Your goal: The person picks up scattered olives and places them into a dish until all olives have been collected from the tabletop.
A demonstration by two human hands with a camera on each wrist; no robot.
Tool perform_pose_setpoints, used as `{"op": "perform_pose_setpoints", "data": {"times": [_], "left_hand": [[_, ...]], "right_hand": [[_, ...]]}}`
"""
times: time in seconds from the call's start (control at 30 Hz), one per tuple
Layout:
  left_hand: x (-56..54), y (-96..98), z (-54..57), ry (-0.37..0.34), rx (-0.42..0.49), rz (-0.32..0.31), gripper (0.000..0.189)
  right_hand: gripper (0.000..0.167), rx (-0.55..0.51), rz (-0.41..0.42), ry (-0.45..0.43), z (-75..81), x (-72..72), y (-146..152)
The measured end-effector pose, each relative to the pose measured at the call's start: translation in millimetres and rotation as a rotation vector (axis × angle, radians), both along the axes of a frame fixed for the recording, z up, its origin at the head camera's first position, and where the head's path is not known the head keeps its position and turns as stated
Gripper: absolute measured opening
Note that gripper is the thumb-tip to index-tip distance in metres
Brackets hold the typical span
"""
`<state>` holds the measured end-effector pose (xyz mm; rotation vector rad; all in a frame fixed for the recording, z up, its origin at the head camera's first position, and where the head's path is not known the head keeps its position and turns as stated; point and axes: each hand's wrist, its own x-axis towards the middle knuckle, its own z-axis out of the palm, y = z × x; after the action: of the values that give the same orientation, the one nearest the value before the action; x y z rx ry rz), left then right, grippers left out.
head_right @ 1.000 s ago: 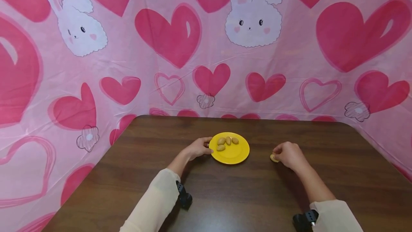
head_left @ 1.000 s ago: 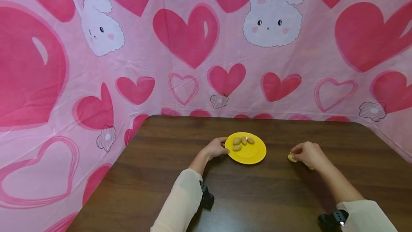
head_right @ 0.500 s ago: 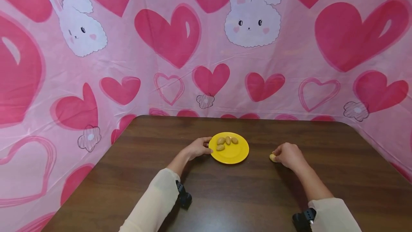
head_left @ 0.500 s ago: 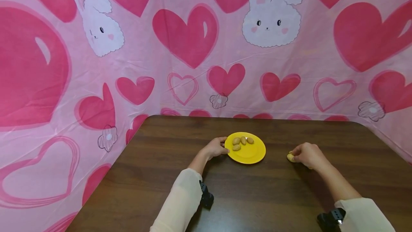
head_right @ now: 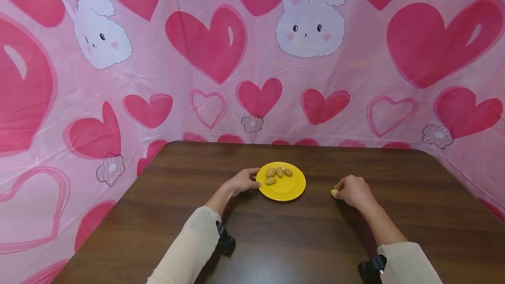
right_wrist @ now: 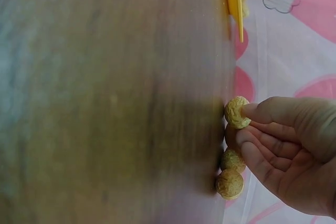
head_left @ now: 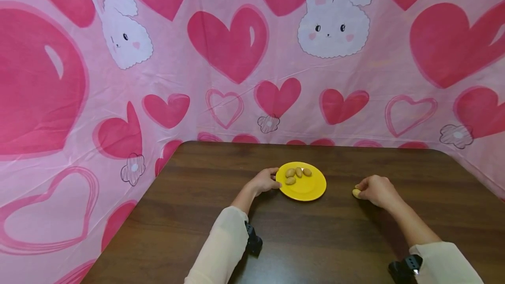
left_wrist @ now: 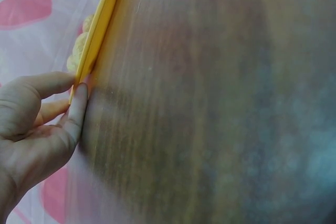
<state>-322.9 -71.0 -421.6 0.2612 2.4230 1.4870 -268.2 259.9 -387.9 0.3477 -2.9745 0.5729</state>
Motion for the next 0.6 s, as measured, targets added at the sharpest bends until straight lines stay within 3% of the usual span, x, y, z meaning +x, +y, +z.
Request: {"op": "perform_pose_setpoints", "data": {"times": [0.6], "left_hand": [[-1.1,0.0,-0.6,0.002,-0.006,0.000,0.062]], "right_hand": [[0.011,-0.051,0.034,0.042,-1.5,-0.4,-5.8]]}}
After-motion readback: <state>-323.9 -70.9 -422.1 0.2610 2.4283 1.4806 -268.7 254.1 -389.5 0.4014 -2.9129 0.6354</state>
